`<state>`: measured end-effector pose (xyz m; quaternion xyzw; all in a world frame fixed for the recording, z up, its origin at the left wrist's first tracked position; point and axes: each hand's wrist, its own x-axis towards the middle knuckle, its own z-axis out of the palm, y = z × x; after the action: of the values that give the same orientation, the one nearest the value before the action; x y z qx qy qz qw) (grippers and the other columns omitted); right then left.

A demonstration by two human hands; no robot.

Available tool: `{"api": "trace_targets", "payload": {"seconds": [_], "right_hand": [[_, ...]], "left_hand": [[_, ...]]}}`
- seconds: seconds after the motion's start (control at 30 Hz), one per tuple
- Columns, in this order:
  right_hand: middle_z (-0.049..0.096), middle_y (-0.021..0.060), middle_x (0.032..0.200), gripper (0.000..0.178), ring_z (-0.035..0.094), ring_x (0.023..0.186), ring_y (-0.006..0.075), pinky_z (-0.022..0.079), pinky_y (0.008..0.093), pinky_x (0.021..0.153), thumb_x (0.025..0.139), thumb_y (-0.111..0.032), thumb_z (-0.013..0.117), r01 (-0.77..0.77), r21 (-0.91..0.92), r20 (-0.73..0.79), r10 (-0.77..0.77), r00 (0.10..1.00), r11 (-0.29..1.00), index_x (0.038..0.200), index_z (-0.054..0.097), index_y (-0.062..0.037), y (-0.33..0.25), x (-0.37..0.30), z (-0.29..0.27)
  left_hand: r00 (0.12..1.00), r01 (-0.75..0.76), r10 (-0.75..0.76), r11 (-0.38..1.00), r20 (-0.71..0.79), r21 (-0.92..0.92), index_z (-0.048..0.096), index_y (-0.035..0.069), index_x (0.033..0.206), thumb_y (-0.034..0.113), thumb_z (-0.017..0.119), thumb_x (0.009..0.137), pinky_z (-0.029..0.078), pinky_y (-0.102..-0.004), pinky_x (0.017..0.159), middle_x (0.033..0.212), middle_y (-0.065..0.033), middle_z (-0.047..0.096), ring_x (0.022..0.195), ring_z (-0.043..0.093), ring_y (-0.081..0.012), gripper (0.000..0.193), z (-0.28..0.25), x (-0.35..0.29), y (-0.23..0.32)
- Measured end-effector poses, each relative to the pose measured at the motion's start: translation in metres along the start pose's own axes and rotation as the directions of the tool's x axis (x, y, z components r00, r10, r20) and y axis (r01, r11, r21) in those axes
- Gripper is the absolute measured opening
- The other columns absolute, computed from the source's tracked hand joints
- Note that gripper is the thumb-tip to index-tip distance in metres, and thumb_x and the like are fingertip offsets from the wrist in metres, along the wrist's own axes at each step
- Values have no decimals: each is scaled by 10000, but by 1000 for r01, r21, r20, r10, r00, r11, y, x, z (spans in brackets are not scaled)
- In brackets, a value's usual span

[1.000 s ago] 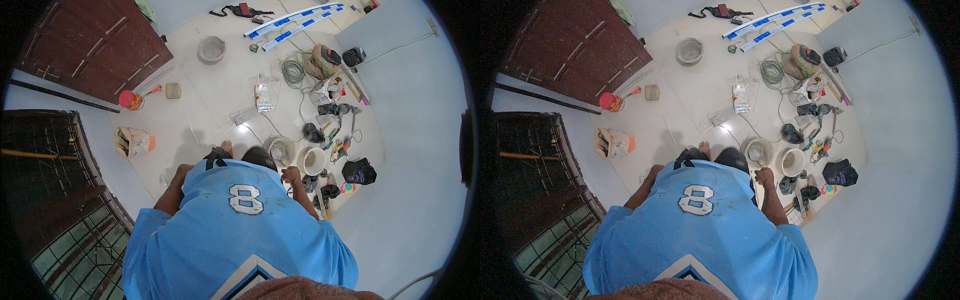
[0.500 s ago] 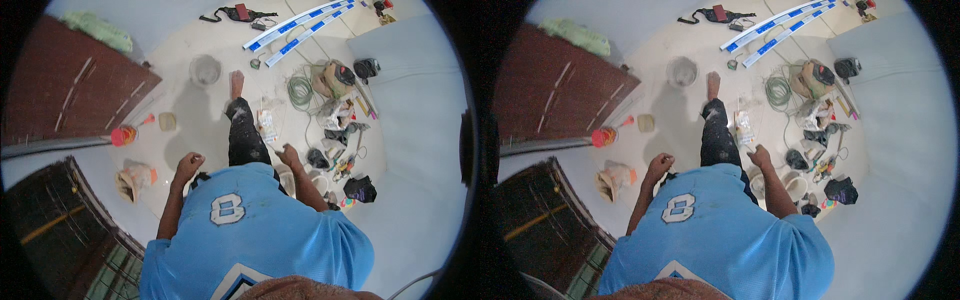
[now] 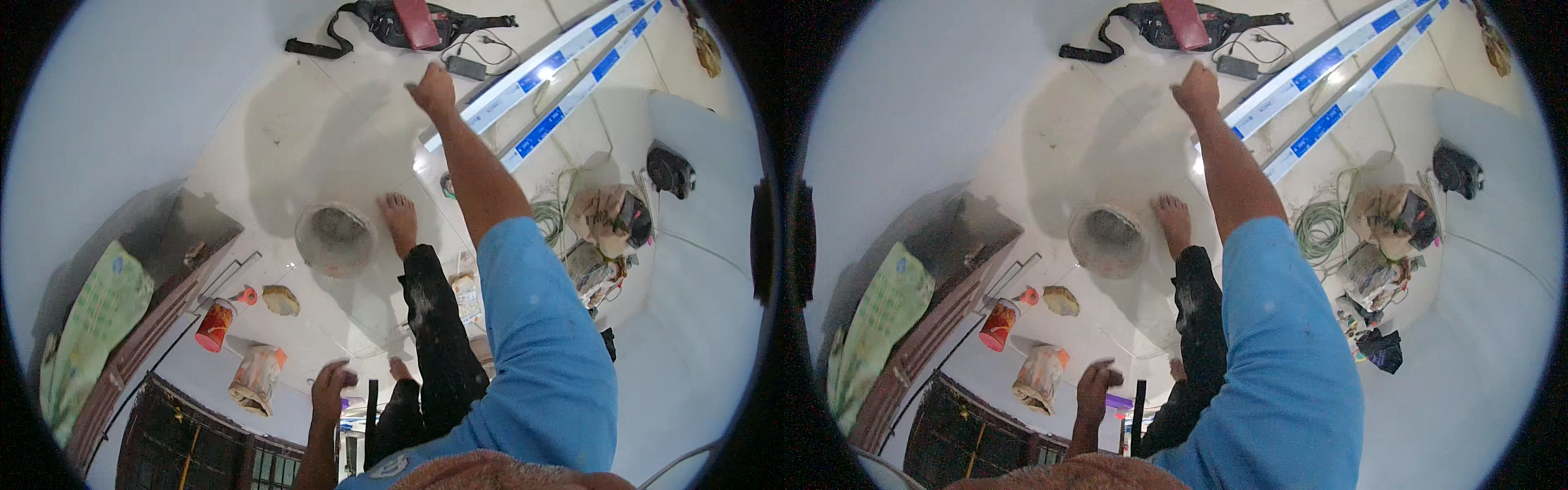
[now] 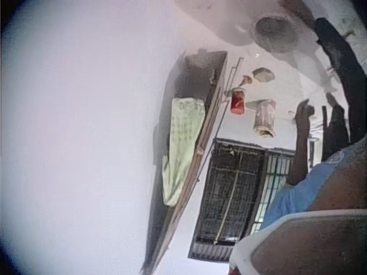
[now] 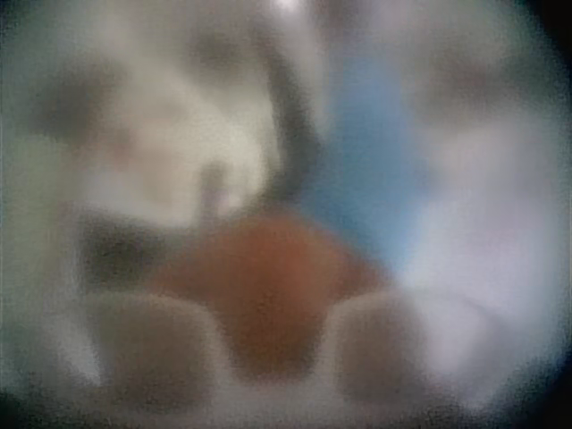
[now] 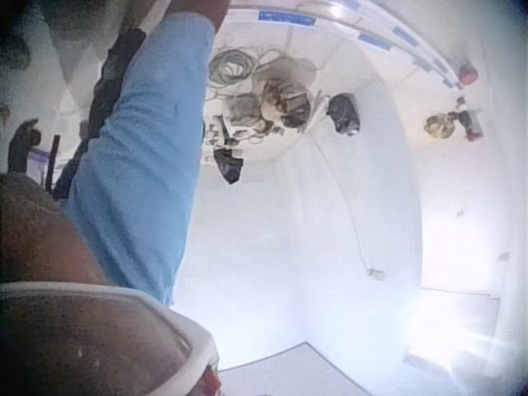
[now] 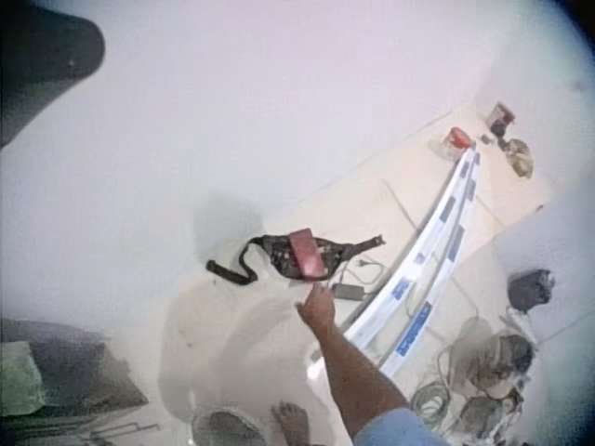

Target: The person measures a doorway opening with a tape measure, then measures and marks a long white PVC profile. They use a metal ruler to draw a straight line and cut the profile with an angle grinder. The cut piece is set aside on the floor.

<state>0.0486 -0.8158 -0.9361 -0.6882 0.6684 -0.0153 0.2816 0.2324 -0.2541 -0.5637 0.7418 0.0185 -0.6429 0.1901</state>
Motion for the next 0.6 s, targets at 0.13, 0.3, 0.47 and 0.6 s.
{"api": "trace_targets", "payload": {"seconds": [0.13, 0.3, 0.47, 0.6], "right_hand": [[610, 291, 1317, 1001, 618, 1228, 421, 545, 496, 1010, 718, -430, 945, -40, -134, -259, 4, 966, 990, 1394, 439, 108, -20, 118, 25], [572, 299, 1376, 1051, 571, 1290, 497, 537, 512, 1060, 695, -410, 973, -177, -184, -339, 107, 935, 967, 1416, 406, 104, -4, 171, 44], [614, 295, 1322, 1048, 632, 1233, 437, 573, 483, 1011, 629, -383, 961, -71, -114, -139, 55, 989, 991, 1378, 461, 153, 1, 164, 31], [741, 270, 1107, 740, 713, 1115, 418, 597, 483, 962, 617, -386, 943, -138, 59, 70, 134, 989, 989, 1125, 666, 75, 14, 104, -4]], "left_hand": [[904, 362, -362, 931, -226, -43, 691, 18, 1158, 303, 672, 1061, 575, -355, 761, 899, -92, 731, 811, 703, -183, 302, -44, -8, -82], [798, 536, -584, 801, -151, -265, 678, 17, 1148, 287, 651, 1070, 585, -371, 705, 861, -91, 723, 769, 709, -194, 282, -70, -22, -90], [895, 412, -437, 887, -89, -209, 658, -16, 1243, 263, 593, 1099, 615, -380, 737, 877, -112, 730, 760, 717, -217, 321, -27, -5, -44], [919, 381, -393, 908, -35, -174, 656, -30, 1267, 213, 542, 1122, 610, -378, 802, 950, -117, 733, 834, 723, -207, 305, -6, 7, -7]]}}
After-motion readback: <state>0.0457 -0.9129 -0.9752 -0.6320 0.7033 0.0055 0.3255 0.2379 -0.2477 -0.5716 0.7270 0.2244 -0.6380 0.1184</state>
